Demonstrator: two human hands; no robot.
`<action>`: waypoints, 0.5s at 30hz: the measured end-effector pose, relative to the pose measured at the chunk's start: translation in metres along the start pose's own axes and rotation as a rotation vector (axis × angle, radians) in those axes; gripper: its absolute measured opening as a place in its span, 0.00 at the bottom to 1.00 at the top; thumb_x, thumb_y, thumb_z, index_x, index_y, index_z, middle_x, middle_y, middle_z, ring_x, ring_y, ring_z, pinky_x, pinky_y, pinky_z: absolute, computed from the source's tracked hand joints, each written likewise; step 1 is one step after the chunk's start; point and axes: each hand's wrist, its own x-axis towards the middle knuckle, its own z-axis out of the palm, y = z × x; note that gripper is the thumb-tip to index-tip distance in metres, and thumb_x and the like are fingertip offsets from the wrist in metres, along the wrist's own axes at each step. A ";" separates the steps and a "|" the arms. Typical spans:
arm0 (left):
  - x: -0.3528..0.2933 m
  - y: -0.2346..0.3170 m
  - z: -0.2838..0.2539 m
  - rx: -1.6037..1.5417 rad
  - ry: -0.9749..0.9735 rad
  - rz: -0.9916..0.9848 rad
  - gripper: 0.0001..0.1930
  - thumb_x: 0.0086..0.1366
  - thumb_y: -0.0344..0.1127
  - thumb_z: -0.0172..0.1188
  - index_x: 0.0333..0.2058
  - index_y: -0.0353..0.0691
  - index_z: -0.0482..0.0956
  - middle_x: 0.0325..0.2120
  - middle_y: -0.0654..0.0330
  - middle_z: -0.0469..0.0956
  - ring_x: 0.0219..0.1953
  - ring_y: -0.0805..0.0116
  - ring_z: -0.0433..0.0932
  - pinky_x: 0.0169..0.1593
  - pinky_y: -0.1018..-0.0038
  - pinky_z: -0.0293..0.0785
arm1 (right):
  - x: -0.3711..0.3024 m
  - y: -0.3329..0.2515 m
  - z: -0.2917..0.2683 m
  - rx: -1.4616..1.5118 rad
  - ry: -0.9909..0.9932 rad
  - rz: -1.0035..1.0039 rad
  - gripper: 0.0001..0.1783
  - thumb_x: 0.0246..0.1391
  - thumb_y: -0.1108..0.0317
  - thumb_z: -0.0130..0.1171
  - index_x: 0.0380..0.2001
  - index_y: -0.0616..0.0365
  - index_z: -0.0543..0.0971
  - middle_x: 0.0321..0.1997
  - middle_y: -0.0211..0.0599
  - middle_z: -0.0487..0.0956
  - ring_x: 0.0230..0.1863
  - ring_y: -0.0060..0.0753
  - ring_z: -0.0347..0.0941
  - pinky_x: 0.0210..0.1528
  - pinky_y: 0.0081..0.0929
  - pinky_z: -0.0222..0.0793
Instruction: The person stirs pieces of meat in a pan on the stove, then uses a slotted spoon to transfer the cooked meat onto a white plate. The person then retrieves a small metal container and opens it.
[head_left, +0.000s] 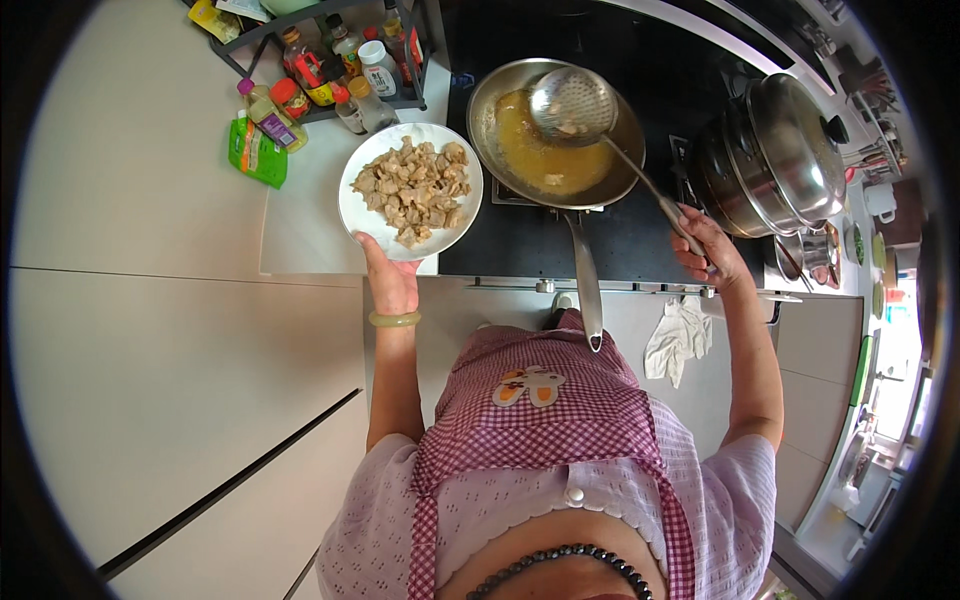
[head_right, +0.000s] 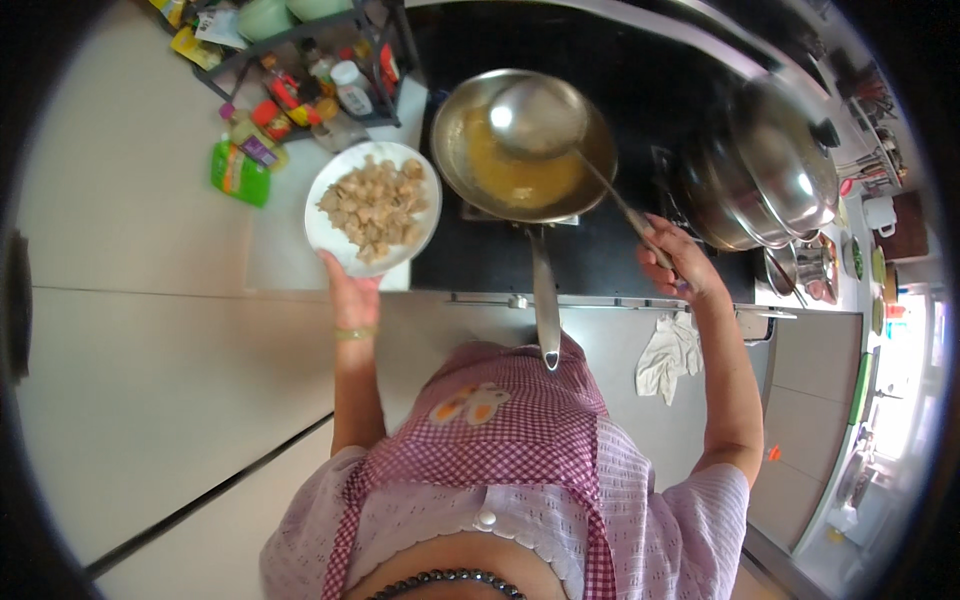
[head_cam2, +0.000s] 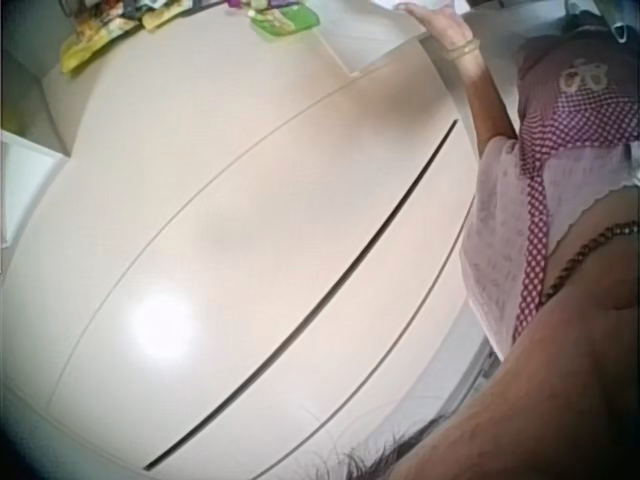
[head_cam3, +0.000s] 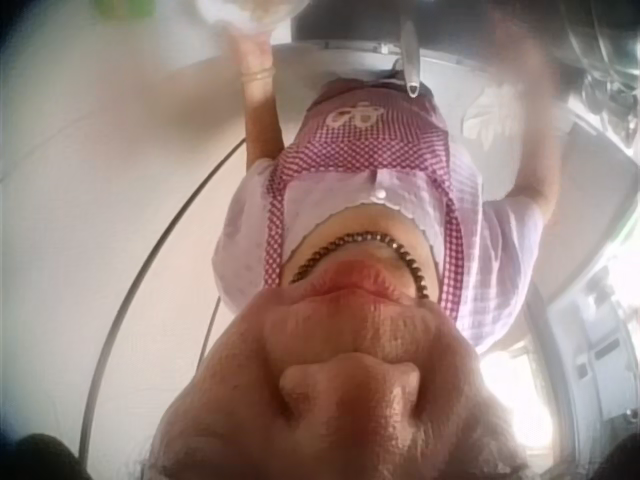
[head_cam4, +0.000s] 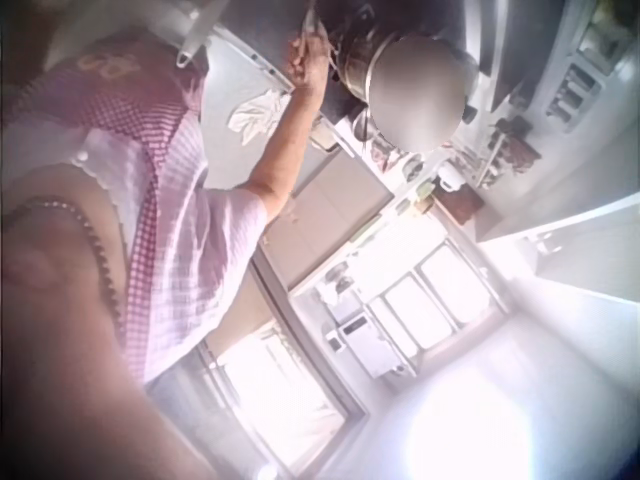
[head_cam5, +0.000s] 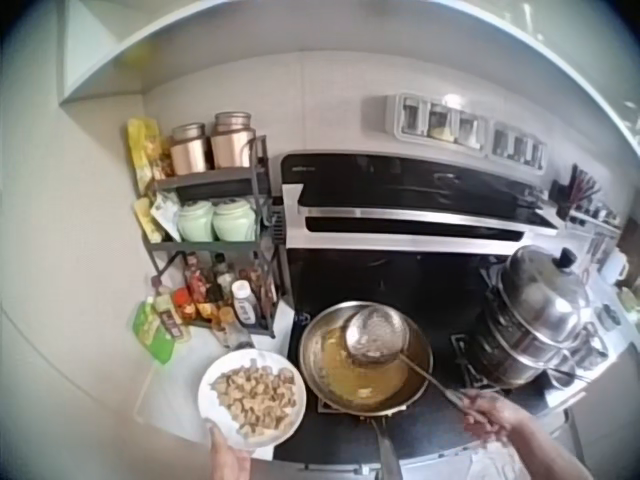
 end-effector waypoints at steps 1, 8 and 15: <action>-0.001 0.000 -0.001 0.000 -0.004 -0.002 0.38 0.67 0.64 0.35 0.66 0.42 0.45 0.63 0.54 0.55 0.63 0.56 0.61 0.59 0.55 0.67 | -0.002 -0.005 0.000 -0.143 0.071 -0.020 0.25 0.63 0.64 0.46 0.61 0.57 0.57 0.23 0.31 0.67 0.11 0.15 0.56 0.07 0.14 0.50; -0.006 -0.003 -0.007 -0.010 -0.017 -0.014 0.38 0.67 0.64 0.36 0.66 0.42 0.45 0.63 0.54 0.55 0.62 0.56 0.62 0.59 0.57 0.68 | -0.026 -0.014 -0.016 -0.332 0.204 0.037 0.29 0.61 0.62 0.50 0.62 0.54 0.57 0.22 0.32 0.67 0.09 0.16 0.56 0.06 0.16 0.50; -0.011 -0.003 -0.009 -0.011 -0.031 -0.017 0.38 0.68 0.63 0.36 0.65 0.40 0.47 0.62 0.54 0.58 0.61 0.58 0.64 0.58 0.60 0.69 | -0.035 -0.007 0.001 0.000 0.117 0.203 0.24 0.61 0.64 0.50 0.58 0.57 0.62 0.22 0.34 0.67 0.08 0.13 0.56 0.03 0.10 0.45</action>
